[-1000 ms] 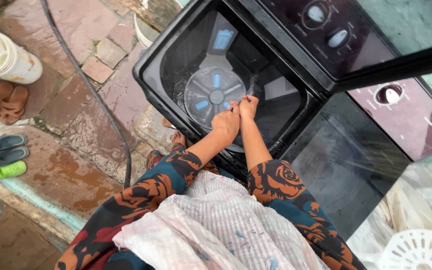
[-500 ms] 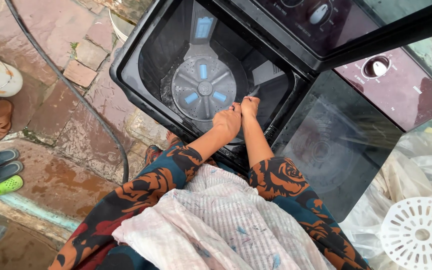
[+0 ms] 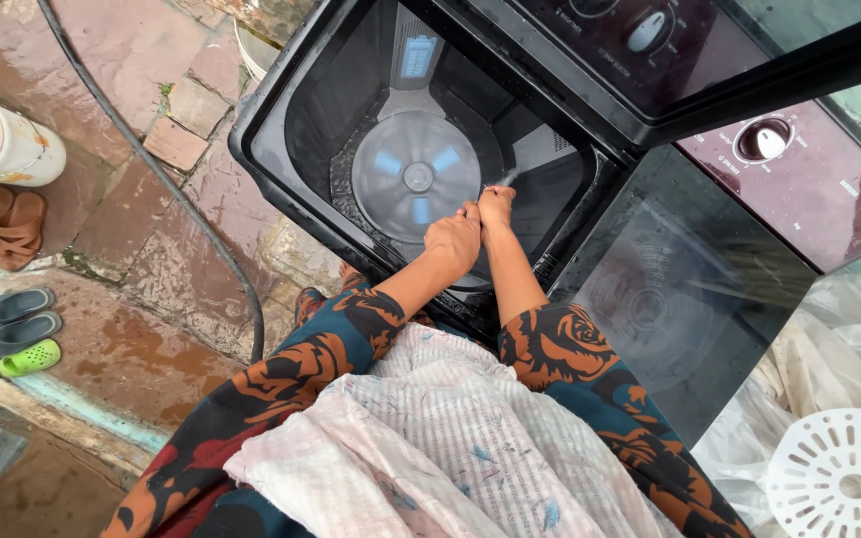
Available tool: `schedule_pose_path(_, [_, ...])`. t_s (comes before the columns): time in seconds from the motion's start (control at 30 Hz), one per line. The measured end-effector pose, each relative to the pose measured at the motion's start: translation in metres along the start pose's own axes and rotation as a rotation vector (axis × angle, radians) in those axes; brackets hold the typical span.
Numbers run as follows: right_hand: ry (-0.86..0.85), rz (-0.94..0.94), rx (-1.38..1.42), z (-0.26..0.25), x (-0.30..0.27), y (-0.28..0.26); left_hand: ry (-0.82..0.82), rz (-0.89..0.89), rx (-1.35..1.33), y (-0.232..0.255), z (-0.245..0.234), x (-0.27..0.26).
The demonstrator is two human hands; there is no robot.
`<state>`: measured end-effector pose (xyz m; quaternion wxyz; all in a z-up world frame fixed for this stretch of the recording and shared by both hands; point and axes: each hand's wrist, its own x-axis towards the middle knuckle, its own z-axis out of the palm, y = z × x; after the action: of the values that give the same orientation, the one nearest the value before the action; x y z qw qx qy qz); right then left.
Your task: Washing clothes using a twin-tub washing machine and a water hose in an outdoor courtyard.
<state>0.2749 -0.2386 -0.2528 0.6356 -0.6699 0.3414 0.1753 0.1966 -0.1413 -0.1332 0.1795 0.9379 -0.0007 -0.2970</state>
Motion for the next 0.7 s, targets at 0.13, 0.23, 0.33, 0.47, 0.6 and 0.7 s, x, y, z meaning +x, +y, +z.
schedule_pose_path(0.13, [-0.028,-0.010,-0.036,0.008,0.002,-0.003,0.025,-0.028,-0.054,-0.004,-0.008,-0.001])
schedule_pose_path(0.23, [-0.025,-0.032,-0.037,0.008,0.019,0.009,0.008,-0.027,-0.049,-0.005,-0.009,-0.001])
schedule_pose_path(0.33, [-0.022,-0.029,-0.034,0.008,0.010,0.001,0.018,-0.009,-0.046,-0.006,-0.005,0.003])
schedule_pose_path(0.47, [-0.003,0.013,-0.010,0.006,0.005,0.001,0.002,-0.017,-0.047,-0.003,-0.013,-0.004])
schedule_pose_path(0.6, [0.036,-0.034,-0.104,-0.001,0.016,0.008,-0.018,-0.002,-0.024,-0.005,-0.002,0.002])
schedule_pose_path(0.7, [0.031,0.002,-0.175,-0.001,-0.015,-0.018,0.014,0.042,-0.018,-0.007,0.009,0.010])
